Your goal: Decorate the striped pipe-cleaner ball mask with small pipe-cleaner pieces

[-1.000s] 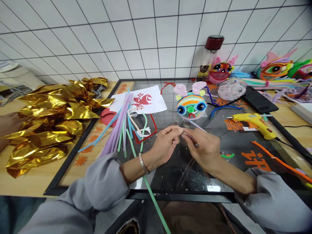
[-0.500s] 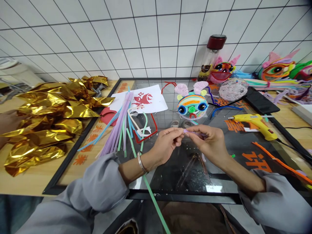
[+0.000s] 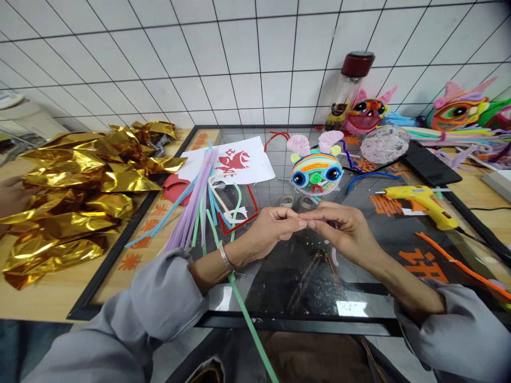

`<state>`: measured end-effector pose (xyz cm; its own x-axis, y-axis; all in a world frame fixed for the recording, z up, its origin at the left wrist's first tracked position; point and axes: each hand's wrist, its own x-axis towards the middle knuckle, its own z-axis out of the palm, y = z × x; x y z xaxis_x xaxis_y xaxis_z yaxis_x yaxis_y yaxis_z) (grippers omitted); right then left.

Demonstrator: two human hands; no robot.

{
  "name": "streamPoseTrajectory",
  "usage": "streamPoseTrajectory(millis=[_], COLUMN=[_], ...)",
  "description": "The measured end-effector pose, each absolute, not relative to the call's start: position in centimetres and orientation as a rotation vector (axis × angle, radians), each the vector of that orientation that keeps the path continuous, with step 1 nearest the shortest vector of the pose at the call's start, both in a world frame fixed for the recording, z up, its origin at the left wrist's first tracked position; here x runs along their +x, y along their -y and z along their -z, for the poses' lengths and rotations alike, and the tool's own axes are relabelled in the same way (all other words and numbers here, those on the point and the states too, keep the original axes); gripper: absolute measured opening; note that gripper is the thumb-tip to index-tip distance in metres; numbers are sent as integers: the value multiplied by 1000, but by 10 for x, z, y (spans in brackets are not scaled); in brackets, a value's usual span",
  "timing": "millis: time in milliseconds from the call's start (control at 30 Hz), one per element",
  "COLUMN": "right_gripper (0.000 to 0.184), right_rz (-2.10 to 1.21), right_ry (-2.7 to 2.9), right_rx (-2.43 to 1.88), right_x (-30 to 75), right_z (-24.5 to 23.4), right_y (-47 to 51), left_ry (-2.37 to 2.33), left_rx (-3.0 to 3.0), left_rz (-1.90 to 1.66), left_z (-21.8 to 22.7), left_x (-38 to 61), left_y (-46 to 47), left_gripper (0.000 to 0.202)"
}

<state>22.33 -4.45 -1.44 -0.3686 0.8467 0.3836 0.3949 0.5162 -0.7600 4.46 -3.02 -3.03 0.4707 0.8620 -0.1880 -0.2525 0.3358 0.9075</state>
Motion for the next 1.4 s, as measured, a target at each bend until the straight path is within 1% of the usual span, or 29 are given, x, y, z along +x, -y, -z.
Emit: streamPoseTrajectory(millis=[100,233,400,467,667,867,1067,1133,1400], right_gripper=[20,18,17,15,10,8,8,9,15], right_rz=[-656,-439,-115,-44,16,-84,-220,-194,-8], right_ry=[1930,1911,1955,1942,1908,1925,1891,1911,2041], right_rx=[-1073,-1150,-1104,-1114,-1141,-1138,-1136,-1117,-1039], right_x=[222,215,203,200,202,206,210,211,219], right_z=[16,22,30,33,38,31,23,23,28], right_y=[46,52,61,62,62,60,57,56,53], left_ry=[-757,-779,-824,-832,-836,-834,-836,-855,-934], left_rx=[823,662,600,575,456,491,794,923,1352], left_rz=[-887,-997,-1093,-1120,-1110,-1063,-1056,-1064,-1084], left_z=[30,29,30,32,36,32,33,35,42], left_x=[48,53,60,64,70,68,61,59,49], left_y=[30,31,37,40,48,50,47,46,41], left_gripper=[26,20,17,16,10,16,28,31,27])
